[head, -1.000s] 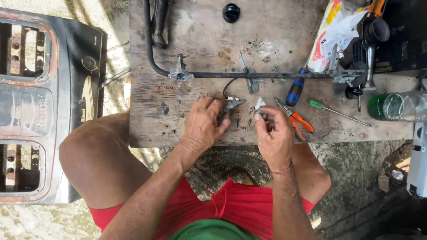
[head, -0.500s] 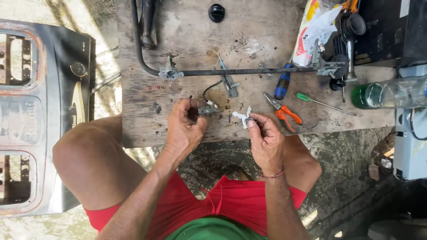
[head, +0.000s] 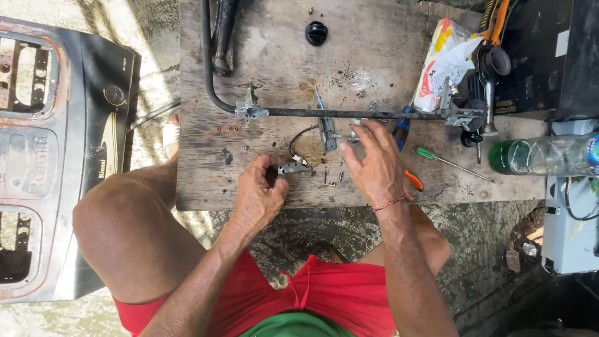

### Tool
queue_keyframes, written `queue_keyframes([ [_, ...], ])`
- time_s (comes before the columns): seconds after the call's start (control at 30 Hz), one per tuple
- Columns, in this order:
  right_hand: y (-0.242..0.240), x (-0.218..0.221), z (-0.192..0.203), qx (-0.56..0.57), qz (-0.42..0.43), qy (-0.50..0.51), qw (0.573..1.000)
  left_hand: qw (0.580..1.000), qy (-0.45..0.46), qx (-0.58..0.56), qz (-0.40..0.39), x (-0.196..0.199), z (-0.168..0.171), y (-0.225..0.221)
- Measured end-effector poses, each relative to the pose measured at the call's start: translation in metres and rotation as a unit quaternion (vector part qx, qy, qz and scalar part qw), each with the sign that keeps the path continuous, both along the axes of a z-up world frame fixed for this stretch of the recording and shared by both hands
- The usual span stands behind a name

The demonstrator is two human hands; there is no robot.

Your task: Disassembling and repairing a gas stove valve component, including cleaning and applying sealant tape.

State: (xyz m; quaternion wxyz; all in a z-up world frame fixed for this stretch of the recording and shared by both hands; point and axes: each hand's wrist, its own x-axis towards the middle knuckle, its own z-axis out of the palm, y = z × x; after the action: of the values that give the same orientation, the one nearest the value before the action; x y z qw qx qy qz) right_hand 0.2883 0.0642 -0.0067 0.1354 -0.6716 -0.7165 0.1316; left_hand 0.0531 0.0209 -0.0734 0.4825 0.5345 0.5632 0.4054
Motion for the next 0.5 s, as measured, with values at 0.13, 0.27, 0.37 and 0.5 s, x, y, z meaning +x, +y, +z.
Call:
queue_keyframes([
  [0.13, 0.013, 0.001, -0.036, 0.07, 0.075, -0.057, 0.993, 1.0, 0.016, 0.014, 0.007, 0.002, 0.003, 0.006],
  [0.27, 0.018, 0.001, -0.037, 0.023, 0.041, 0.0, 0.999, 1.0, 0.0, 0.011, 0.019, -0.001, 0.009, 0.003],
  [0.37, 0.014, -0.003, -0.02, -0.004, 0.002, 0.095, 0.995, 0.999, -0.022, 0.01, 0.034, -0.004, 0.023, 0.005],
  [0.5, 0.001, 0.006, -0.022, -0.049, -0.058, 0.199, 0.977, 0.999, 0.021, 0.039, 0.019, -0.009, 0.015, 0.005],
])
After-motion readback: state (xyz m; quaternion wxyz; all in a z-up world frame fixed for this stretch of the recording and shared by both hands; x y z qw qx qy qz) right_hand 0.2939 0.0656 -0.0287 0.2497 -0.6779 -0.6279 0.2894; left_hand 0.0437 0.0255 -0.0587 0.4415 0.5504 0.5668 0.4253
